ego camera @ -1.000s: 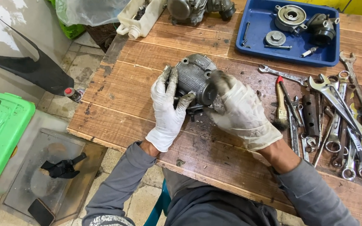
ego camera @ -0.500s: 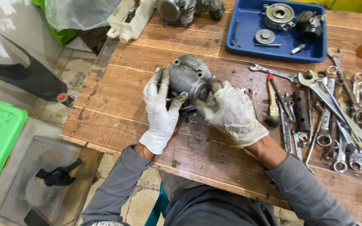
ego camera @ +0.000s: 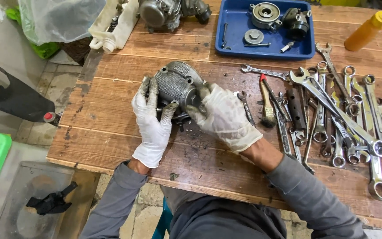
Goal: The person holds a metallic engine cylinder block with gloved hands, rotating it to inspect the internal bore and exterior surfaces. They then pick up a separate cylindrical metal component and align it with the cylinder block, appearing to fit it into place on the workbench.
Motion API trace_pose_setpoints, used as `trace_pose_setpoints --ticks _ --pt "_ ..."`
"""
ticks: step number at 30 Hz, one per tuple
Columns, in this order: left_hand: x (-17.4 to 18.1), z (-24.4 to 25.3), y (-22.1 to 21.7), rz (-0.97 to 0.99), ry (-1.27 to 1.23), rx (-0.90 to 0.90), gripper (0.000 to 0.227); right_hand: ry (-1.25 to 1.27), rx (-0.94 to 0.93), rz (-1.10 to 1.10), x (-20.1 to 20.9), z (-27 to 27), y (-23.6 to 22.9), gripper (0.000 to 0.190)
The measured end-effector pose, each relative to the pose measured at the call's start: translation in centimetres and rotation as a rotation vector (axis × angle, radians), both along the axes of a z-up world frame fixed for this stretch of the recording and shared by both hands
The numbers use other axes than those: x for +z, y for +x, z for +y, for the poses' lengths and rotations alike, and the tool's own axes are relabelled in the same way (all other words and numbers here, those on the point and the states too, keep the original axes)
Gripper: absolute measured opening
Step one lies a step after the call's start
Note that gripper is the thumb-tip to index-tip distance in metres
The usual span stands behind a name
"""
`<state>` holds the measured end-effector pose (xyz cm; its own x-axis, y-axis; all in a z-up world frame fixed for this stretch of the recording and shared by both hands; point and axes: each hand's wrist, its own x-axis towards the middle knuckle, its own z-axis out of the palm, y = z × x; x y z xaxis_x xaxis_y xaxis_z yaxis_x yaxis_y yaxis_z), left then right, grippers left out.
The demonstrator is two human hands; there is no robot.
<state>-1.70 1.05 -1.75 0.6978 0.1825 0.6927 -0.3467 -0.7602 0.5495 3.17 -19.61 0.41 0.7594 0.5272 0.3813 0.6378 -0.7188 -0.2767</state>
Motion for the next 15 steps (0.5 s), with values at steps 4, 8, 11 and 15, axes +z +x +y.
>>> trace_pose_setpoints --ticks 4,8,11,15 --pt "-0.1 -0.1 0.2 -0.010 0.002 0.005 0.070 0.035 0.098 0.041 1.7 0.4 -0.1 0.083" --pt "-0.2 -0.1 0.1 -0.010 0.010 0.015 0.072 -0.079 0.072 -0.026 1.3 0.0 -0.7 0.084" --pt "-0.3 -0.1 0.1 -0.008 0.008 0.014 0.072 -0.001 0.069 -0.003 1.6 0.2 -0.5 0.087" --pt "-0.2 -0.2 0.0 0.001 0.016 0.014 0.071 0.101 0.056 0.100 1.1 0.7 -0.4 0.075"
